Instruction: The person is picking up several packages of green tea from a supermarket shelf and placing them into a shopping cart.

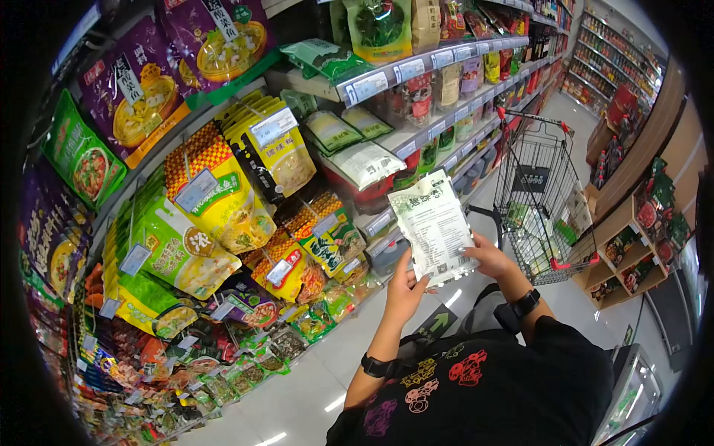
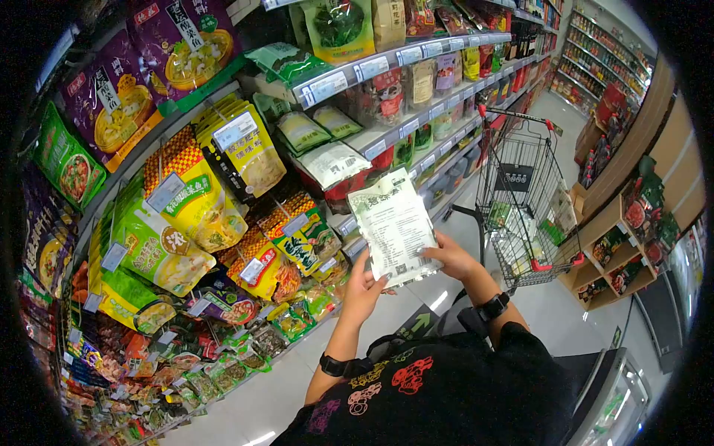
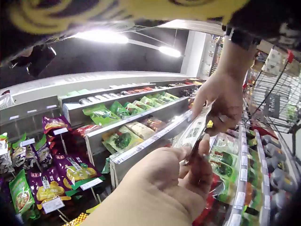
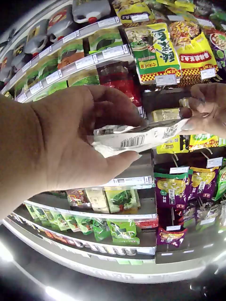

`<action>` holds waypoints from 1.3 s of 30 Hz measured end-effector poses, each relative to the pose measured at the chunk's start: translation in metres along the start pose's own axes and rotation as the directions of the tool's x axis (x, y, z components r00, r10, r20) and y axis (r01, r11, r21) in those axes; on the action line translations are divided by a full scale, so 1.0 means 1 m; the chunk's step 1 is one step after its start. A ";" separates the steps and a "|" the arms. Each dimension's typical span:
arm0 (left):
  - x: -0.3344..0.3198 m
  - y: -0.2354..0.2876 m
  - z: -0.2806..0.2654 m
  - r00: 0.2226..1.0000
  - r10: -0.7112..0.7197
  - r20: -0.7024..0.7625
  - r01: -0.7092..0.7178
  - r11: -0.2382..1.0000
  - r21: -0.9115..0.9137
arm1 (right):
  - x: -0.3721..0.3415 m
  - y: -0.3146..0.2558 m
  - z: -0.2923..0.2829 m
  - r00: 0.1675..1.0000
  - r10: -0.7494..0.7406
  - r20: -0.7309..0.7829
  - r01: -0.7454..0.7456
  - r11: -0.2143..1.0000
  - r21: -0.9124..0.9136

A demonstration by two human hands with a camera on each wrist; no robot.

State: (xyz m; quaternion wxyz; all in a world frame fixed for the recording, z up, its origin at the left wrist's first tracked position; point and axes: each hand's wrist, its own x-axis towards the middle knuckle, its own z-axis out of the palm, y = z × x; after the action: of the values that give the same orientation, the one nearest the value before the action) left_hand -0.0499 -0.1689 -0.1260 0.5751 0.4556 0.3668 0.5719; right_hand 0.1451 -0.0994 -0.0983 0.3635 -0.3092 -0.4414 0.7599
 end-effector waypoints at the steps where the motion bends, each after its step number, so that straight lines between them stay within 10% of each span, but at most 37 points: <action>1: 0.001 0.001 0.003 1.000 -0.003 0.009 0.003 1.000 0.002 | -0.002 -0.004 -0.004 1.000 -0.010 0.009 0.011 1.000 -0.026; 12: 0.050 0.016 0.027 0.997 -0.056 0.057 0.059 0.997 -0.050 | 0.012 -0.044 -0.049 0.987 0.010 0.162 0.013 0.990 -0.142; 18: 0.112 0.030 0.026 0.997 -0.081 0.002 0.081 0.996 -0.021 | 0.076 -0.080 -0.067 0.961 -0.094 0.261 0.072 0.993 0.090; 31: 0.228 0.042 0.038 0.869 -0.110 -0.483 0.091 0.994 -0.061 | 0.235 -0.118 -0.131 0.809 0.251 0.532 -0.458 0.836 0.302; 39: 0.261 0.039 0.036 0.763 -0.219 -0.608 0.209 0.974 -0.089 | 0.274 -0.107 -0.146 0.799 0.302 0.521 -0.530 0.763 0.370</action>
State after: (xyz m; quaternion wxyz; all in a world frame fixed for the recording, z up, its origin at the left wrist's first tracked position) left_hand -0.0085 0.0836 -0.0514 0.4897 0.1957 0.5785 0.6223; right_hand 0.1414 0.2286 -0.1042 0.1408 -0.1210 -0.2167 0.9584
